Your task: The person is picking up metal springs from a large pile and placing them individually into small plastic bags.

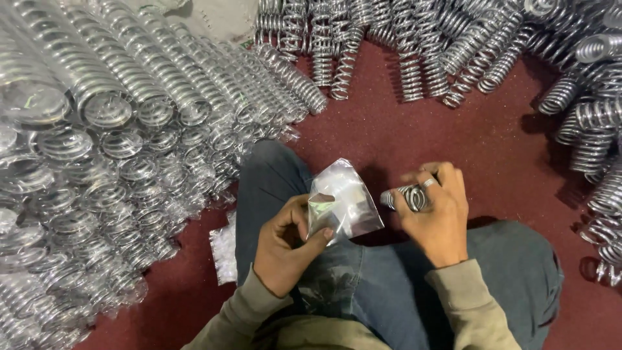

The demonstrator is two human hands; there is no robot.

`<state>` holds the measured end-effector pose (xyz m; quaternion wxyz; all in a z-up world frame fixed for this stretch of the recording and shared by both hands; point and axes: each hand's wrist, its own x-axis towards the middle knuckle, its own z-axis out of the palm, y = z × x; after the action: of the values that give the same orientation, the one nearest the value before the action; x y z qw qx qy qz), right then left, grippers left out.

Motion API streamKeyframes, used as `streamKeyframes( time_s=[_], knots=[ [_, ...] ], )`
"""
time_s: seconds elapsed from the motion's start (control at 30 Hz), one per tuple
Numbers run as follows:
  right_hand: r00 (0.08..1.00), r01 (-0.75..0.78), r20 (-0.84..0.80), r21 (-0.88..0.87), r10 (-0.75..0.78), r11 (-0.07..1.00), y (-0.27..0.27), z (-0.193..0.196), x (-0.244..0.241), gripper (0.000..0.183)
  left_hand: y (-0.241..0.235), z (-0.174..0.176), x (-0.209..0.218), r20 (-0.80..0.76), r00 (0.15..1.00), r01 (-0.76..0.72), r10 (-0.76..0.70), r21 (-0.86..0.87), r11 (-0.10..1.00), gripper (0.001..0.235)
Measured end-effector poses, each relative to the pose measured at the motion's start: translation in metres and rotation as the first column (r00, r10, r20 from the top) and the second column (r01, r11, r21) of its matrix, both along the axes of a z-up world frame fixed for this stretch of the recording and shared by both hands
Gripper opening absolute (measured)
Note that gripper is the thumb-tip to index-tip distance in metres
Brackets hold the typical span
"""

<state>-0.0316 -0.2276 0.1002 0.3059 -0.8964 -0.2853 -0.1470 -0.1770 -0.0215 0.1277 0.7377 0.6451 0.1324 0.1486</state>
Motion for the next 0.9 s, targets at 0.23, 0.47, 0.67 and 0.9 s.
streamKeyframes(
  time_s=[0.23,0.47,0.67,0.9],
  knots=[
    [0.997,0.078,-0.017,0.164,-0.076,0.983,-0.005,0.020,-0.019,0.023,-0.014,0.024,0.000,0.086,0.995,0.035,-0.043,0.093,0.995,0.033],
    [0.862,0.020,-0.387,0.671,0.326,0.741,0.001,0.079,-0.064,0.037,-0.030,0.034,-0.002,0.221,0.971,0.020,-0.094,0.315,0.949,0.032],
    [0.939,0.201,-0.343,0.600,0.022,0.775,0.004,0.073,-0.101,0.025,-0.030,0.052,-0.013,0.189,0.797,0.563,-0.573,0.110,0.819,0.022],
    [0.856,0.447,-0.506,0.628,-0.103,0.637,-0.055,0.033,-0.112,0.019,-0.050,0.023,0.002,0.364,0.656,0.734,-0.661,-0.513,0.446,0.037]
  ],
)
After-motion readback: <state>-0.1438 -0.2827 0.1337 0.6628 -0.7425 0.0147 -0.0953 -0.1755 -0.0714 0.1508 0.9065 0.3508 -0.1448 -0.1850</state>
